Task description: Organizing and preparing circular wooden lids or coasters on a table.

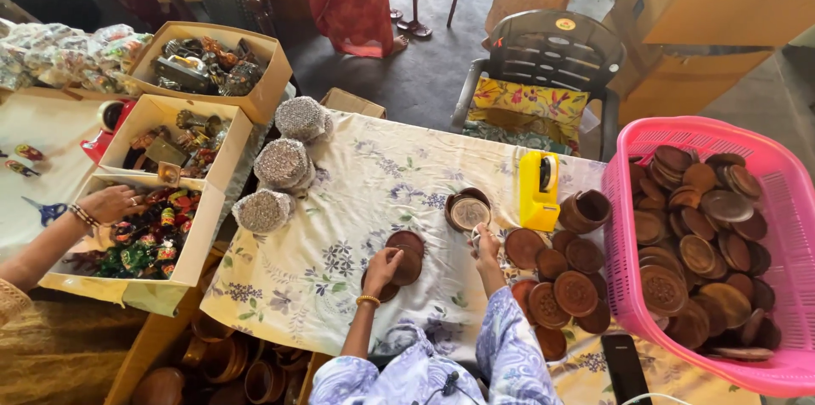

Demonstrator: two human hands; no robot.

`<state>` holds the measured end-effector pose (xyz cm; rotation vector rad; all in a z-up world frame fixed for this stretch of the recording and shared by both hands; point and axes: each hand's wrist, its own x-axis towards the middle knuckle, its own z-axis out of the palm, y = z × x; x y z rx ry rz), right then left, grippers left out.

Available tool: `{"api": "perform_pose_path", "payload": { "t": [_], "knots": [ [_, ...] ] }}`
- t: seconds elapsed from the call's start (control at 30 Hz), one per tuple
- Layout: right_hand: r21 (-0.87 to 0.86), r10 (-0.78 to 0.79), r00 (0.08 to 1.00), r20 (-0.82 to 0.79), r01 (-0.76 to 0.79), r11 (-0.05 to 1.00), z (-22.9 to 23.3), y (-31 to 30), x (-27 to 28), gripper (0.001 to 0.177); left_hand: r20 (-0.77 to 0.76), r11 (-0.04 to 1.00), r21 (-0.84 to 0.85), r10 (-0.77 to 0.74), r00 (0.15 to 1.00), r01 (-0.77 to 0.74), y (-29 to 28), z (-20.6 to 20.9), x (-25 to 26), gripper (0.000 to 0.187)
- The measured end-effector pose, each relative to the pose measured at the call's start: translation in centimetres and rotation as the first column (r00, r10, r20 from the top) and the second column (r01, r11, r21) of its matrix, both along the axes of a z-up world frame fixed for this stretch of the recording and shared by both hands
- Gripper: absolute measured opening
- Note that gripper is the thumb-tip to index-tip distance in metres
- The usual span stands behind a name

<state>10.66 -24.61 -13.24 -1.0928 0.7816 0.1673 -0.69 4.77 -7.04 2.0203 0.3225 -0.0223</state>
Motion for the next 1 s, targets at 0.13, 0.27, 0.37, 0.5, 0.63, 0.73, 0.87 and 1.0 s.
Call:
{"api": "perform_pose_path", "payload": {
  "t": [0.13,0.27,0.37,0.5,0.63,0.73,0.87,1.0],
  "knots": [
    [-0.203,0.094,0.994,-0.06,-0.104,0.974,1.0,0.7,0.7,0.033,-0.09,0.999,0.003,0.043,0.995,-0.043,0.8,1.5,-0.2,0.042],
    [-0.253,0.086,0.995,-0.054,-0.097,0.963,0.6,0.7,0.8,0.036,-0.039,0.998,0.008,0.061,0.997,-0.061,1.2,0.4,-0.1,0.039],
    [-0.302,0.072,0.997,-0.029,-0.077,0.95,0.6,0.9,0.6,0.034,0.015,0.998,-0.001,0.062,0.998,-0.062,1.2,-0.1,-0.1,0.035],
    [-0.277,0.013,0.997,0.073,0.008,0.961,-0.3,1.2,1.0,0.034,0.008,0.997,0.043,0.065,0.998,-0.065,1.2,-0.4,-0.1,0.034],
    [-0.418,-0.021,0.966,0.257,0.13,0.899,-0.5,1.0,1.8,0.039,0.059,0.998,0.048,0.048,0.997,-0.051,1.2,-0.7,-0.2,0.031],
    [-0.453,-0.035,0.977,0.21,0.129,0.882,0.1,1.0,1.7,0.04,0.049,0.998,0.052,0.043,0.998,-0.045,1.0,-0.3,-0.2,0.03],
    [-0.571,0.024,0.995,0.092,0.034,0.82,0.8,1.2,1.1,0.049,-0.002,0.999,0.012,0.038,0.999,-0.038,0.6,-0.2,0.0,0.031],
    [-0.656,-0.006,0.997,0.081,0.058,0.752,0.4,1.1,0.8,0.061,0.026,0.998,0.059,0.018,0.999,-0.02,0.5,-0.8,-0.1,0.03]
  ]
}}
